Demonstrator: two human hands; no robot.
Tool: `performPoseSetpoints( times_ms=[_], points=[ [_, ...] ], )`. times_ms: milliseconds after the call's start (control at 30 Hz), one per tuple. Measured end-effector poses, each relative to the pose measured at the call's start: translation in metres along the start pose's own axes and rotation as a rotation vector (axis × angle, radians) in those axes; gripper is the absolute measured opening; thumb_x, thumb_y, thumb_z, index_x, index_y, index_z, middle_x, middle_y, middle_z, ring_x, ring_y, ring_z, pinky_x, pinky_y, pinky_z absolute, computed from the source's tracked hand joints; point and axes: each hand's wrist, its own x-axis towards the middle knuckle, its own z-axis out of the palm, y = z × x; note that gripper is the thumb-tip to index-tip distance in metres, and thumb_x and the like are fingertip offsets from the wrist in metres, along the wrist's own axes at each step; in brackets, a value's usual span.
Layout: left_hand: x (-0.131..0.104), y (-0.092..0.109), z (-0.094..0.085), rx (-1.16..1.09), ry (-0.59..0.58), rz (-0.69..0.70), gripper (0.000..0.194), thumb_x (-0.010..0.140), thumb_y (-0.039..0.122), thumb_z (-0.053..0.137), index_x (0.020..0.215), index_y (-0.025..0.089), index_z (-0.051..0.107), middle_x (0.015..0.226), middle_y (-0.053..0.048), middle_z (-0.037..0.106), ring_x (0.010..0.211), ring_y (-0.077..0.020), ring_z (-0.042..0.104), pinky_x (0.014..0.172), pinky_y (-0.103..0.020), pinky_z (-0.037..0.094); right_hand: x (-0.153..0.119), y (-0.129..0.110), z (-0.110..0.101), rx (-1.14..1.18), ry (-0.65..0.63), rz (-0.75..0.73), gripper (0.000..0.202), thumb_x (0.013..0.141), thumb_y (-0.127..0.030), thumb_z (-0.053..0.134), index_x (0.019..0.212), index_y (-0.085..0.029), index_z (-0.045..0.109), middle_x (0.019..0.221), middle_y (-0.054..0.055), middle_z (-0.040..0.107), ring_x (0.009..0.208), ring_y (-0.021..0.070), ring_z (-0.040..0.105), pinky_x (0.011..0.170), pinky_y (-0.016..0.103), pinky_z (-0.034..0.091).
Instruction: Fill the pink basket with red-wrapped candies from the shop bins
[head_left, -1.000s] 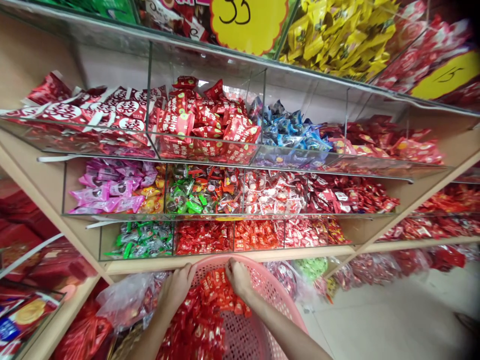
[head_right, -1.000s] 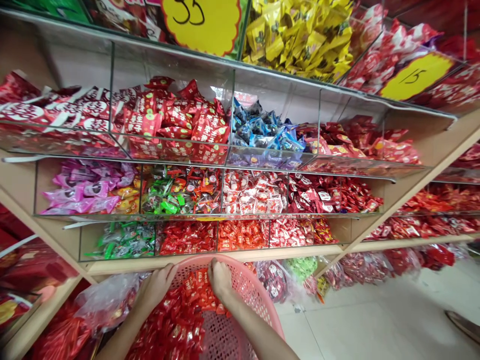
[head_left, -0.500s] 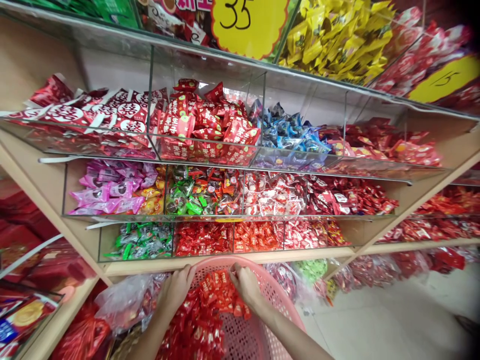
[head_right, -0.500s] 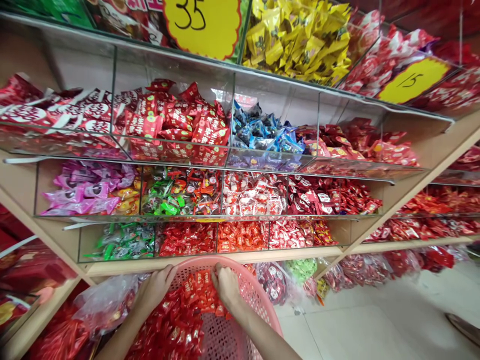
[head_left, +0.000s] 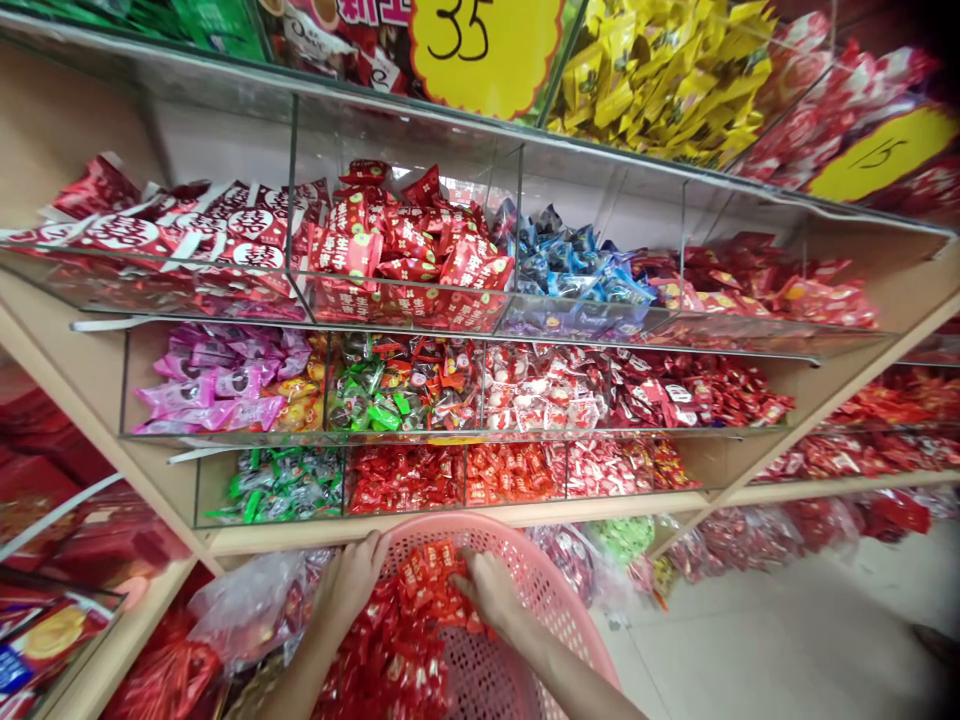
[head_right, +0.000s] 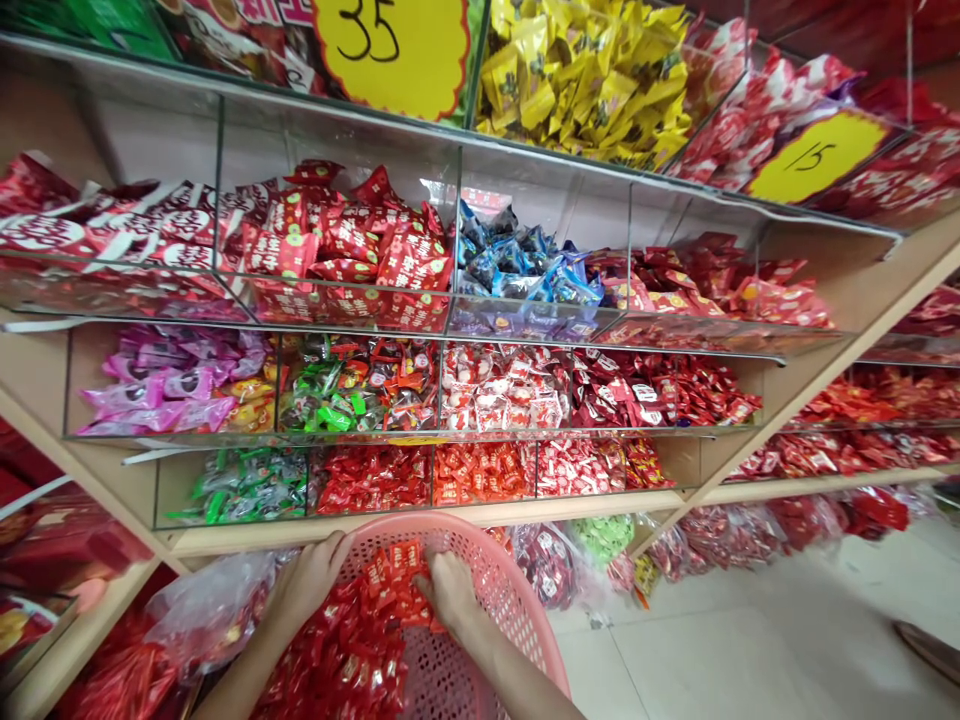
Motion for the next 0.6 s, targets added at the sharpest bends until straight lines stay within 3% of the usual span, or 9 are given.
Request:
performPoseSetpoints(
  times_ms=[600],
  points=[
    [0.000, 0.001, -0.002, 0.022, 0.007, 0.018, 0.045, 0.091, 0.043, 0.019, 0.103, 0.023, 0.058, 0.089, -0.011, 0.070, 0.079, -0.0241, 0.067, 0.064, -0.029, 0.045, -0.004, -0.019, -0.004, -0.022, 0.039, 0.009, 0.022, 0.086, -0.029, 0.048, 0.099, -0.015, 0.059, 0.090, 0.012, 0.068, 0.084, 0.0230, 0.063, 0.064, 0.026, 0.037]
  ],
)
